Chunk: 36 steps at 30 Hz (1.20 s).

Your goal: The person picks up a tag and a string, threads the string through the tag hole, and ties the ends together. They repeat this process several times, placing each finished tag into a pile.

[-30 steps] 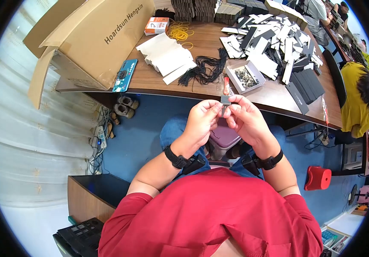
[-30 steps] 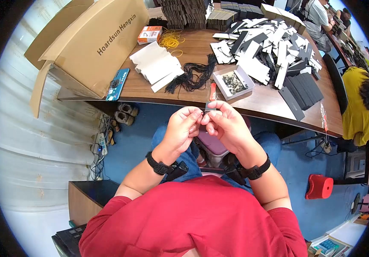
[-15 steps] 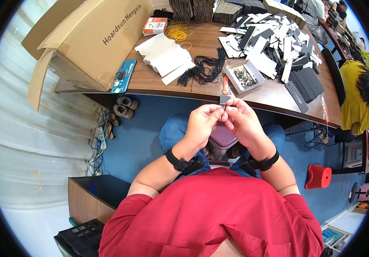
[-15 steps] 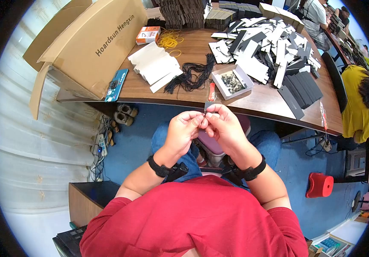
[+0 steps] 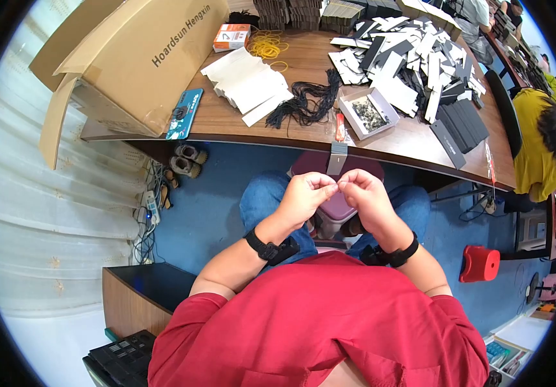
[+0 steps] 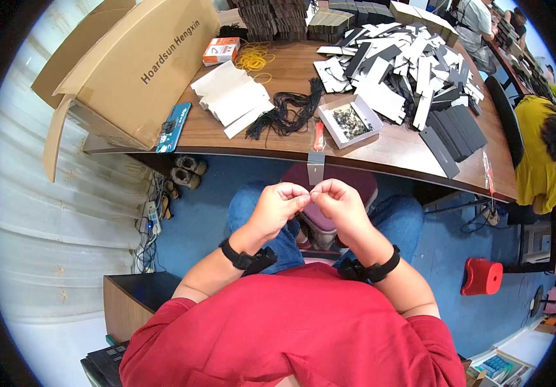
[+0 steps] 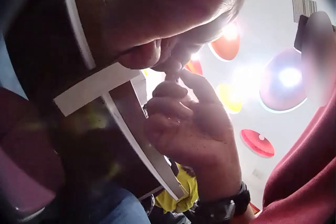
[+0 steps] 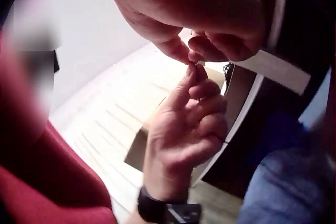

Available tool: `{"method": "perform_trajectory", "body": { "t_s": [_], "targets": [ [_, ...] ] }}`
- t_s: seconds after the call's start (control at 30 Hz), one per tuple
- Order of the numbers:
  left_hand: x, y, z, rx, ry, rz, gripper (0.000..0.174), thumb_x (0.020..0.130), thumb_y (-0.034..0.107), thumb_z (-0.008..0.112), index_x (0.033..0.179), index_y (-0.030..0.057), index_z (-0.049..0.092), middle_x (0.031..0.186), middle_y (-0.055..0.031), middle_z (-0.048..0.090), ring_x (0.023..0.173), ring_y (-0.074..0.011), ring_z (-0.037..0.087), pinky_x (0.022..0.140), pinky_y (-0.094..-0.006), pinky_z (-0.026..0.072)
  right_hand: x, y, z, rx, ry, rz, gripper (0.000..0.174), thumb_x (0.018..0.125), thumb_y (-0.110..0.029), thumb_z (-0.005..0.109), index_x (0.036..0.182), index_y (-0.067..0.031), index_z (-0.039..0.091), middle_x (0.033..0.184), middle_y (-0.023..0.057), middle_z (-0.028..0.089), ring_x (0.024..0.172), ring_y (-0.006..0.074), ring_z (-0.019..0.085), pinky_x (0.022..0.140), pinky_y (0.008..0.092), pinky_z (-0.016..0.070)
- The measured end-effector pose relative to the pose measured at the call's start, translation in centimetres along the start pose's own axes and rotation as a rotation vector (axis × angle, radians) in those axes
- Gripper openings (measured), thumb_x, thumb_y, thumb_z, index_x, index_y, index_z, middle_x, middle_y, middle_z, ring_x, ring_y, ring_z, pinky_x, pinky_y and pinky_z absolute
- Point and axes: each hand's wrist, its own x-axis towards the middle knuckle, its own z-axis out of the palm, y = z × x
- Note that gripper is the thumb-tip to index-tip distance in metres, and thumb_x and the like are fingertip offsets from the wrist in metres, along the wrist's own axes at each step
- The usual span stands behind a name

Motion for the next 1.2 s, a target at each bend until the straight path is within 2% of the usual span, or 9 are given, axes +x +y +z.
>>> {"method": "perform_trajectory", "body": {
  "t_s": [0.07, 0.23, 0.37, 0.53, 0.73, 0.83, 0.97, 1.1, 1.2],
  "targets": [
    [0.3, 0.2, -0.1, 0.007, -0.009, 0.032, 0.009, 0.086, 0.011, 0.065, 0.091, 0.0026, 0.063, 0.072, 0.003, 0.058, 0.053, -0.0002, 0.04, 0.045, -0.0157, 0.0289, 0.3, -0.2, -0.3, 0.345, -0.046, 0.155, 0.005, 0.088, -0.012, 0.06, 0.086, -0.0068, 0.06, 0.07, -0.0038, 0.055, 0.056, 0.0023, 0.04, 0.048, 0.0191, 0.0289],
    [0.5, 3.0, 0.1, -0.276, -0.057, -0.006, 0.009, 0.088, 0.01, 0.061, 0.091, 0.0011, 0.06, 0.071, 0.0011, 0.055, 0.05, -0.0006, 0.037, 0.044, -0.0157, 0.0286, -0.2, 0.2, 1.4, 0.165, -0.206, 0.108, 0.042, 0.089, -0.008, 0.048, 0.13, -0.0058, 0.043, 0.105, 0.0086, 0.062, 0.073, 0.013, 0.062, 0.058, 0.0218, 0.0462],
    [1.5, 3.5, -0.7, -0.43, 0.0, 0.037, 0.007, 0.091, 0.009, 0.056, 0.092, 0.0021, 0.057, 0.074, -0.0009, 0.053, 0.05, -0.0029, 0.038, 0.042, -0.0164, 0.0293, -0.1, 1.4, 1.3, -0.021, -0.435, 0.288, 0.018, 0.092, -0.011, 0.055, 0.105, -0.0009, 0.059, 0.074, 0.0048, 0.065, 0.052, 0.0068, 0.052, 0.049, 0.0191, 0.0416],
    [2.3, 5.7, -6.5, -0.363, 0.32, 0.284, 0.005, 0.092, 0.009, 0.054, 0.092, 0.0049, 0.057, 0.076, -0.0008, 0.053, 0.05, -0.0031, 0.037, 0.041, -0.0164, 0.0283, -0.2, 0.0, -1.3, -0.133, -0.198, 0.247, 0.011, 0.09, -0.01, 0.059, 0.091, -0.0002, 0.065, 0.069, 0.0024, 0.063, 0.051, 0.0045, 0.048, 0.047, 0.0179, 0.0386],
    [1.6, 6.8, -9.5, -0.106, 0.518, 0.389, 0.005, 0.092, 0.009, 0.056, 0.09, 0.0042, 0.056, 0.071, 0.0007, 0.053, 0.044, -0.0001, 0.033, 0.039, -0.0156, 0.0244, -0.1, -1.4, -3.4, -0.368, -0.078, 0.068, 0.01, 0.089, -0.009, 0.06, 0.09, -0.0004, 0.066, 0.073, -0.0006, 0.061, 0.061, 0.0065, 0.053, 0.056, 0.02, 0.0431],
    [1.8, 6.0, -9.4, 0.055, 0.554, 0.426, 0.007, 0.091, 0.01, 0.058, 0.09, 0.0038, 0.056, 0.071, 0.0008, 0.053, 0.044, 0.0008, 0.033, 0.038, -0.0154, 0.0239, 0.1, -1.6, -3.3, -0.689, 0.021, -0.326, 0.01, 0.087, -0.007, 0.06, 0.088, 0.0009, 0.066, 0.072, 0.0016, 0.061, 0.064, 0.0076, 0.054, 0.059, 0.0214, 0.0446],
    [2.4, 3.7, -8.0, 0.255, 0.473, 0.418, 0.009, 0.09, 0.012, 0.06, 0.09, 0.0035, 0.057, 0.072, -0.003, 0.06, 0.047, 0.0002, 0.038, 0.039, -0.0156, 0.0274, -0.9, -4.2, -1.7, -0.812, 0.063, -0.131, 0.017, 0.084, 0.003, 0.055, 0.097, -0.0013, 0.066, 0.076, 0.0048, 0.061, 0.067, 0.0102, 0.057, 0.06, 0.0238, 0.0466],
    [2.1, 2.3, -3.1, -0.045, 0.168, 0.148, 0.011, 0.094, 0.014, 0.054, 0.094, 0.0024, 0.052, 0.087, -0.0122, 0.064, 0.07, -0.0167, 0.065, 0.061, -0.0276, 0.0534, -0.9, -5.0, 1.0, -1.121, -0.182, -0.623, 0.037, 0.072, 0.004, 0.053, 0.107, -0.004, 0.063, 0.08, 0.0151, 0.06, 0.071, 0.0315, 0.061, 0.064, 0.0356, 0.0502],
    [2.1, 1.1, -0.3, -0.314, 0.044, 0.03, 0.011, 0.095, 0.013, 0.051, 0.095, 0.0022, 0.049, 0.089, -0.0109, 0.062, 0.08, -0.0198, 0.065, 0.069, -0.0309, 0.0539, 0.0, -4.6, 2.8, -0.963, -0.141, -0.691, 0.036, 0.08, -0.001, 0.057, 0.116, -0.0058, 0.055, 0.082, 0.0153, 0.064, 0.074, 0.0305, 0.064, 0.063, 0.0372, 0.0498]
  ]
}}
